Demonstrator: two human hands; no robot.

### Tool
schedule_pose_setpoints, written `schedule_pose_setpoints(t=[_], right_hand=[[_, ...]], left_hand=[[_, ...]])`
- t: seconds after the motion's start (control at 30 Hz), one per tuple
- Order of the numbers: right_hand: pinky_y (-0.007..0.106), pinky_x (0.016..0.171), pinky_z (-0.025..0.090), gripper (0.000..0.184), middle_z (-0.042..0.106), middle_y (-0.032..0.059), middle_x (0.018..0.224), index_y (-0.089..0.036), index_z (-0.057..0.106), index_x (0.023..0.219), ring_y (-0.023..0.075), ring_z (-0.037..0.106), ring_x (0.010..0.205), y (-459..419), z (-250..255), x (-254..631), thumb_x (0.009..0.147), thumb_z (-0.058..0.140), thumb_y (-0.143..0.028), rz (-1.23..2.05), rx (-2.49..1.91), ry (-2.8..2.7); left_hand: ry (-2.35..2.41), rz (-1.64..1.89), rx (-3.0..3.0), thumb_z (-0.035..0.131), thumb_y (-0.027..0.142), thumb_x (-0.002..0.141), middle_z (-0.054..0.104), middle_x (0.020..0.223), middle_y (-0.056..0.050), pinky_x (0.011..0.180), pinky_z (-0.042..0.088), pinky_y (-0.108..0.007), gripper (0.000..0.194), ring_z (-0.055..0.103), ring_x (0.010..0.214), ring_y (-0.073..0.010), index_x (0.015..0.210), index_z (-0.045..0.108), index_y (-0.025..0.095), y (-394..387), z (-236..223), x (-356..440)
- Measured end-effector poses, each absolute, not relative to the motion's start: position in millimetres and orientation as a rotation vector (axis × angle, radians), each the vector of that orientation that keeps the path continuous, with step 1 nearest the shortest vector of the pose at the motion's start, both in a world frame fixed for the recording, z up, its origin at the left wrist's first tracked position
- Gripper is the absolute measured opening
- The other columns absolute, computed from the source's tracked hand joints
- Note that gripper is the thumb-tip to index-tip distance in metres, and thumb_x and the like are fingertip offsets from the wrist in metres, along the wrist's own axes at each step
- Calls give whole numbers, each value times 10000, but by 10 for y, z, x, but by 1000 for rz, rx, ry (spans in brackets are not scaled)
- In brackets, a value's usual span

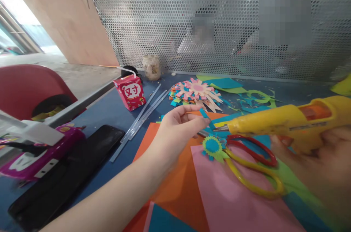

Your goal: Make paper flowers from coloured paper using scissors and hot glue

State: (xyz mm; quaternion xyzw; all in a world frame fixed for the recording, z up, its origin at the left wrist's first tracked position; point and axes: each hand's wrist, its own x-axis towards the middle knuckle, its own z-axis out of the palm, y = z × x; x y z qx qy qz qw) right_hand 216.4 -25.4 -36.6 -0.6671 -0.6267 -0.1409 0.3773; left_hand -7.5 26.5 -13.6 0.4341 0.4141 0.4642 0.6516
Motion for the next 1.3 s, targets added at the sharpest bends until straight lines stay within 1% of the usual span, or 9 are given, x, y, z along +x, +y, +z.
schedule_pose_setpoints(t=[0.17,0.37,0.5,0.67,0.77,0.83,0.97,1.07,1.3], right_hand=[[268,321,346,278,499,41,478,-224,455,591,177,494,381,-308,-310,2128,711,530,-463,-449,-1674,-1684],[250,368,372,213,525,41,526,-219,477,678,176,526,443,-325,-291,2120,772,506,-408,-515,-1667,-1758],[253,368,353,227,493,33,502,-227,445,644,177,506,433,-317,-296,2109,767,515,-404,-556,-1694,-1739],[255,323,272,300,478,33,481,-236,400,582,178,470,390,-297,-288,2119,760,479,-465,-564,-1684,-1693],[242,280,216,341,437,20,426,-237,374,541,160,429,331,-257,-286,2135,744,480,-490,-575,-1673,-1713],[232,265,222,332,418,9,397,-235,392,538,154,418,308,-232,-286,2142,732,495,-484,-563,-1673,-1709],[214,251,276,292,443,3,388,-224,437,546,150,433,292,-210,-278,2137,702,524,-455,-509,-1645,-1687],[211,228,246,295,421,-5,357,-222,435,516,142,406,258,-219,-260,2119,671,543,-449,-477,-1615,-1664],[221,237,290,308,454,15,381,-215,450,471,148,434,285,-198,-219,2083,613,591,-450,-199,-1726,-1587]], left_hand=[[967,1057,1003,663,191,657,582,690,14,524,389,-160,261,521,598,-57,892,560,141,275,-135,-73],[973,1057,1006,663,197,645,584,695,15,537,387,-185,267,524,602,-66,888,565,145,276,-126,-85],[984,1053,999,682,217,630,596,714,10,541,386,-187,299,539,618,-74,893,560,142,266,-122,-88],[950,1056,1008,665,197,662,597,703,18,537,390,-175,259,545,595,-60,891,558,145,267,-126,-92],[934,1052,1007,664,194,672,610,701,17,542,403,-173,251,569,600,-65,895,556,151,276,-136,-90],[934,1044,1002,665,187,673,616,698,17,539,408,-169,244,578,595,-67,889,558,152,277,-141,-89],[924,1039,981,672,175,671,618,671,24,524,412,-153,235,576,566,-58,876,561,150,268,-141,-91],[888,1052,967,682,173,667,623,658,30,532,419,-142,227,575,567,-52,859,564,149,261,-136,-92],[896,1112,966,696,162,640,625,656,25,537,415,-162,216,578,571,-67,812,567,144,287,-133,-80]])
